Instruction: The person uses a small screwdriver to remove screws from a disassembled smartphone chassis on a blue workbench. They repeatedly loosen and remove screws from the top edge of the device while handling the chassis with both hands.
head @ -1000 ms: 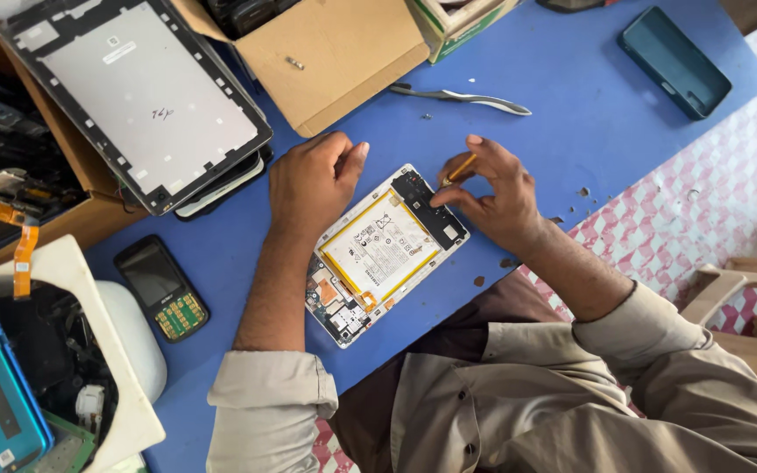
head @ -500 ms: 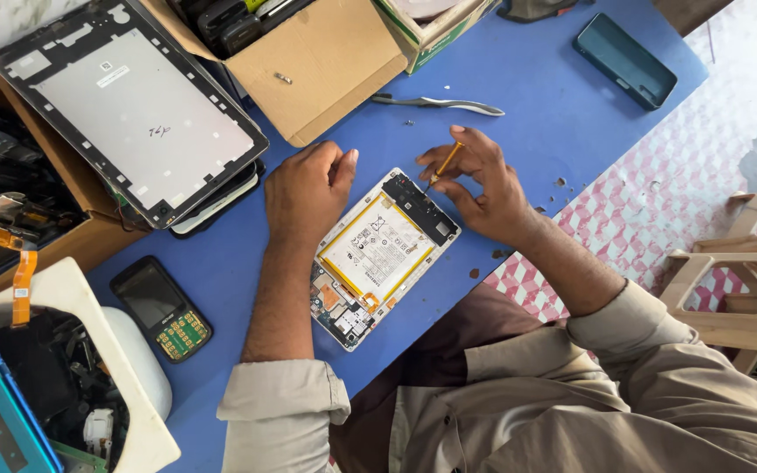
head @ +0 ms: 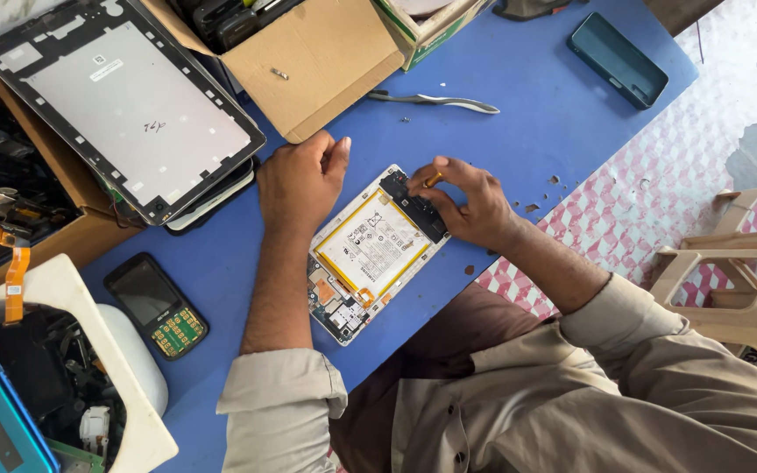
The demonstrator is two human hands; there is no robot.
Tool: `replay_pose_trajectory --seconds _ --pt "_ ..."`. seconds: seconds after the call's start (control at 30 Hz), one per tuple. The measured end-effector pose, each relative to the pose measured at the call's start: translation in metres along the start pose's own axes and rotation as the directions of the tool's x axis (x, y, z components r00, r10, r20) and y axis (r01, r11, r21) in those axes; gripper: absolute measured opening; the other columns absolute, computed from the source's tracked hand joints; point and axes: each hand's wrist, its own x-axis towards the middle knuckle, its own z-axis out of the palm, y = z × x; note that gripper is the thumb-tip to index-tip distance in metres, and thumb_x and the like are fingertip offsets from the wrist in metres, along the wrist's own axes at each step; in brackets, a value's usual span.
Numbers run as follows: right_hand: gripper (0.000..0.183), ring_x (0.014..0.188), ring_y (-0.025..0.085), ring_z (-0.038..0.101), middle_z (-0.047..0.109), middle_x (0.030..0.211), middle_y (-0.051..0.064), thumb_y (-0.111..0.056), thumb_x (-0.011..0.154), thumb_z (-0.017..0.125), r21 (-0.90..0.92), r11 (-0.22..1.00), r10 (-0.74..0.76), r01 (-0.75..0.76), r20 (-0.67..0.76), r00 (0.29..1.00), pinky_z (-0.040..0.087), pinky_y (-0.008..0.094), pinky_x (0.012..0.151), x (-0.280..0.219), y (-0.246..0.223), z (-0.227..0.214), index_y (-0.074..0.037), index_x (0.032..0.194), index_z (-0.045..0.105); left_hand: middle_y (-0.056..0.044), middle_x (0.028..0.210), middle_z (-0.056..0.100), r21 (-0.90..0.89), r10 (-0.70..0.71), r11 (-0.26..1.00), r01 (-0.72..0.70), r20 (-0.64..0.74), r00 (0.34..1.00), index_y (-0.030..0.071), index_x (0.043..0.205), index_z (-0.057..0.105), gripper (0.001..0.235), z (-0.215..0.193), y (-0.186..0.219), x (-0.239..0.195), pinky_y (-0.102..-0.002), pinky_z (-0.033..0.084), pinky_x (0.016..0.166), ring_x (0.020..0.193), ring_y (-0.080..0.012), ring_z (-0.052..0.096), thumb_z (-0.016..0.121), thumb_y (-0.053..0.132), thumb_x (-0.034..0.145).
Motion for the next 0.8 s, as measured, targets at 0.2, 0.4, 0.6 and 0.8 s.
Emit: replay_pose_trajectory --seconds 0.2,0.4,0.6,0.8 --pt "0.077 0.093 0.025 0.077 0.071 0.099 0.014 0.000 0.093 0.079 -0.031 0.993 0.114 -0.118 -0.096 0.989 0.063 0.036 0.082 0.003 -0.004 -0.001 -0.009 0.150 0.027 -0.005 0.068 0.070 0.028 0.000 1.000 0.000 0.015 1.000 0.011 0.075 0.062 0.034 0.003 0.000 0.000 -0.048 0.049 0.058 0.064 -0.0310 0.068 0.069 0.036 0.098" --pt "0.059 0.097 0.025 0.074 0.068 0.114 0.021 0.006 0.112 0.058 0.335 0.927 0.174 -0.166 0.004 0.985 0.061 0.033 0.090 0.000 0.000 -0.006 -0.009 0.155 0.020 -0.006 0.072 0.070 0.065 0.037 0.997 -0.037 -0.004 0.999 0.010 0.076 0.061 0.035 0.003 0.000 -0.004 -0.048 0.048 0.057 0.067 -0.0311 0.067 0.070 0.036 0.098" --pt "0.071 0.091 0.022 0.076 0.070 0.100 0.015 0.003 0.099 0.078 0.162 0.968 0.215 -0.192 -0.140 0.966 0.063 0.031 0.083 -0.009 0.011 0.001 -0.008 0.150 0.028 -0.005 0.075 0.068 0.078 0.058 0.995 -0.059 0.008 0.998 0.010 0.077 0.060 0.035 0.004 0.000 -0.008 -0.046 0.048 0.058 0.068 -0.0292 0.066 0.070 0.036 0.099" --pt "0.074 0.093 0.022 0.077 0.072 0.099 0.015 0.001 0.093 0.084 0.034 0.985 0.174 -0.170 -0.148 0.974 0.064 0.033 0.083 -0.012 0.015 0.004 -0.005 0.147 0.034 -0.004 0.074 0.067 0.081 0.077 0.994 -0.077 0.004 0.997 0.010 0.077 0.060 0.035 0.002 0.004 -0.007 -0.045 0.047 0.058 0.066 -0.0278 0.065 0.070 0.035 0.099"
